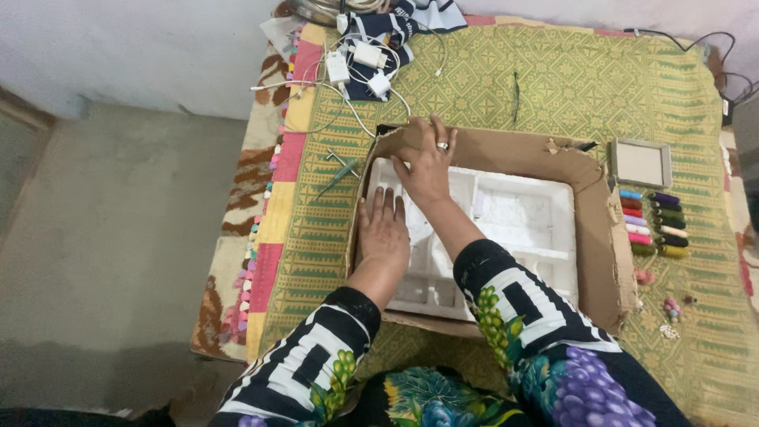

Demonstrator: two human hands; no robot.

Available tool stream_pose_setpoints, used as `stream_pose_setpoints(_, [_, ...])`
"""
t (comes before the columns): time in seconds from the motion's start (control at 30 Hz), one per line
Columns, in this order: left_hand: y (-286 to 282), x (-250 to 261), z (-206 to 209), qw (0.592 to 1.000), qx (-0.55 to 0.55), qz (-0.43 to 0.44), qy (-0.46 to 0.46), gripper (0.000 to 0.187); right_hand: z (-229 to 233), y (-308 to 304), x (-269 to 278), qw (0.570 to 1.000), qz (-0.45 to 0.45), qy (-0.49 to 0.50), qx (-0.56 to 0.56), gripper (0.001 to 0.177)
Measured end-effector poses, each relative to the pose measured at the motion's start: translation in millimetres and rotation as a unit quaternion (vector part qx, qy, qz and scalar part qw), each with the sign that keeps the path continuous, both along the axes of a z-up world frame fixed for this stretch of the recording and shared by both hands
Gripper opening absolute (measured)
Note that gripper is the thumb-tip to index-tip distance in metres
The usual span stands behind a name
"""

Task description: The person places multiple spools of thread into a white foam tray inside a cardboard box. They pick up spools one by one from the table and arrange them in the tray's compartments. The person also handles small buttons and other sewing items on the table.

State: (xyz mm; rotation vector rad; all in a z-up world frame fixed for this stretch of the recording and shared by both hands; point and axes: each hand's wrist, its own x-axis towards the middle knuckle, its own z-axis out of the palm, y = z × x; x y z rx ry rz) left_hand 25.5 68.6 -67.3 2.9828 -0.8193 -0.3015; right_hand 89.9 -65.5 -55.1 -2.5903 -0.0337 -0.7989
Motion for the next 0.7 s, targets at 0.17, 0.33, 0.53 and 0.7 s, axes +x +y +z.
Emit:
stream_pose_setpoints(0.17, [-0.1, 0.3, -0.7, 0.999, -0.031, 0.001, -0.025, 0.063, 17.2, -9.6, -7.6, 0.999, 0.019, -0.022, 0.027, 0.008])
stream_pose_setpoints(0.33, [3.1, -4.1, 20.0, 0.995, -0.104, 0.005, -0.003, 0.065, 36.6, -31.6, -21.2, 0.996, 0.017, -0.074, 0.041, 0.010])
stream_pose_setpoints(0.53, [-14.1, 0.6, 60.6, 0.979, -0.185, -0.003, -0.084, 0.062, 59.6, -65.7, -50.0, 0.997, -0.005, -0.073, 0.034, 0.009])
stream_pose_setpoints(0.7, [-48.5, -10.1, 83.8, 0.976, -0.186, -0.021, -0.116, 0.066, 71.2, -93.7, -76.9, 0.996, -0.031, -0.080, 0.023, 0.014])
